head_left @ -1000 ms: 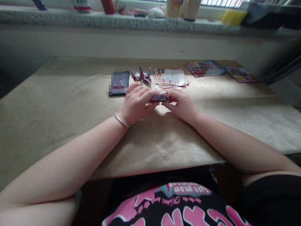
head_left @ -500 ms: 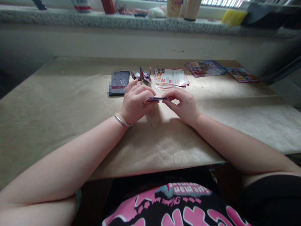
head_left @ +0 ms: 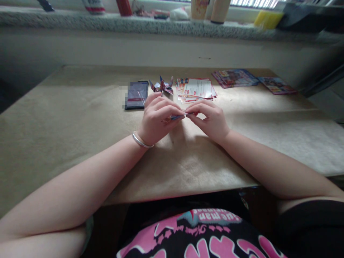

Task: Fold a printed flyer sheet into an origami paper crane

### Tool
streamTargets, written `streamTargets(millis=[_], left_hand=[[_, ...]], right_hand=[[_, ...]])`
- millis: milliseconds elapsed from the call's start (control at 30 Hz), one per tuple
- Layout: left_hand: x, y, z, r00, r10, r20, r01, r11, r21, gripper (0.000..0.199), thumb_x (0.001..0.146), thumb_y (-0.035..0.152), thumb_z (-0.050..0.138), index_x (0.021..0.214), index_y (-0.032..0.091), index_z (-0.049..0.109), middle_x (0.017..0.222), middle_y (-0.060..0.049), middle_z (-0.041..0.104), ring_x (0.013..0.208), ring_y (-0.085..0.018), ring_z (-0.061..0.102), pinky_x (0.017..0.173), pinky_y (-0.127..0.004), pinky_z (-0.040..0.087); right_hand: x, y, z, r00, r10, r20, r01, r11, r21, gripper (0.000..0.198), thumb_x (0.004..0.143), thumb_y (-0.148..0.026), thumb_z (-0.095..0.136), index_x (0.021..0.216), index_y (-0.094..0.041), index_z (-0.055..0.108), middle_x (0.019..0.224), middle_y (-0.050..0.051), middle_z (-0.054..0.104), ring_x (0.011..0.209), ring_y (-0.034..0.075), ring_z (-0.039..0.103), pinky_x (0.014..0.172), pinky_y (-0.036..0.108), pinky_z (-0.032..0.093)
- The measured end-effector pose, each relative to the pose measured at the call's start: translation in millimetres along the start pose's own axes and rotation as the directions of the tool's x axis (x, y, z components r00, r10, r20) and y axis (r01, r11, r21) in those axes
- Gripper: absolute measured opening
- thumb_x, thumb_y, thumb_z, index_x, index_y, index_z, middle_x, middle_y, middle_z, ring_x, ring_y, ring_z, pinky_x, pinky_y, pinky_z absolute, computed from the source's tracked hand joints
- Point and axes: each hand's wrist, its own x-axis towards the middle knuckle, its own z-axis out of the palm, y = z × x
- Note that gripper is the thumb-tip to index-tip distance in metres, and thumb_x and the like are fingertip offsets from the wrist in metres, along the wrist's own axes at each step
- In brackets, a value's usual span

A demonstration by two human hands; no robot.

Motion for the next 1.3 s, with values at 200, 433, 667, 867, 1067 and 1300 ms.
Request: streamTargets(millis=[200, 433, 667, 867, 1067, 1300], left_hand=[[0, -3, -1, 0.999, -0.002, -0.033, 0.002, 1.0, -0.013, 0.026, 0.096, 0.047, 0.057, 0.084, 0.026, 0.066, 0.09, 0.003, 0.073, 0.089, -0.015, 0.064, 0.11, -0.044, 0.038], [1, -3, 0, 1.0, 0.007, -0.024, -0.007, 1.0, -0.005, 0.023, 0.097, 0.043, 0.057, 0.082, 0.026, 0.066, 0.091, 0.004, 0.075, 0.095, -0.016, 0.066, 0.113, -0.046, 0.036], [-1, -9, 7, 1.0, 0.004, 0.004, -0.004, 0.997, 0.077, 0.021, 0.095, 0.043, 0.059, 0.084, 0.028, 0.07, 0.087, 0.003, 0.074, 0.091, -0.017, 0.062, 0.109, -0.045, 0.037], [-2, -11, 12, 0.997, 0.05, -0.057, -0.047, 0.998, 0.05, 0.024, 0.094, 0.044, 0.062, 0.078, 0.028, 0.07, 0.081, 0.004, 0.072, 0.084, -0.016, 0.059, 0.101, -0.04, 0.039], [-3, -12, 12, 0.99, 0.122, -0.065, -0.119, 0.991, 0.056, 0.019, 0.093, 0.042, 0.064, 0.082, 0.028, 0.07, 0.082, 0.004, 0.071, 0.081, -0.016, 0.057, 0.095, -0.04, 0.039], [-2, -9, 13, 0.993, 0.114, -0.043, -0.112, 0.993, 0.047, 0.026, 0.094, 0.042, 0.062, 0.075, 0.024, 0.065, 0.078, 0.002, 0.069, 0.076, -0.016, 0.055, 0.082, -0.037, 0.04]], right_hand=[[0, 3, 1, 0.999, 0.013, -0.035, -0.017, 0.996, -0.091, 0.009, 0.092, -0.033, 0.063, 0.093, -0.027, 0.07, 0.098, 0.003, 0.073, 0.098, 0.022, 0.063, 0.088, 0.041, 0.052], [3, -1, -6, 0.998, 0.021, -0.065, -0.026, 0.997, -0.074, 0.01, 0.091, -0.035, 0.063, 0.088, -0.029, 0.069, 0.097, 0.002, 0.074, 0.101, 0.024, 0.064, 0.102, 0.049, 0.044], [6, -9, -7, 0.997, -0.068, -0.041, 0.065, 0.995, -0.078, 0.015, 0.091, -0.039, 0.064, 0.081, -0.03, 0.07, 0.089, 0.001, 0.074, 0.095, 0.022, 0.063, 0.098, 0.047, 0.046], [4, -9, -1, 0.986, -0.135, -0.099, 0.125, 0.987, -0.1, 0.009, 0.089, -0.034, 0.067, 0.084, -0.028, 0.07, 0.084, 0.0, 0.075, 0.088, 0.02, 0.065, 0.09, 0.042, 0.05], [5, -6, -2, 0.981, -0.17, -0.095, 0.161, 0.982, -0.095, 0.01, 0.086, -0.03, 0.07, 0.077, -0.027, 0.068, 0.081, -0.001, 0.074, 0.087, 0.02, 0.065, 0.089, 0.042, 0.05], [3, -7, -1, 0.985, -0.156, -0.079, 0.148, 0.984, -0.095, 0.008, 0.087, -0.027, 0.069, 0.08, -0.026, 0.067, 0.084, 0.0, 0.072, 0.089, 0.02, 0.063, 0.09, 0.042, 0.049]])
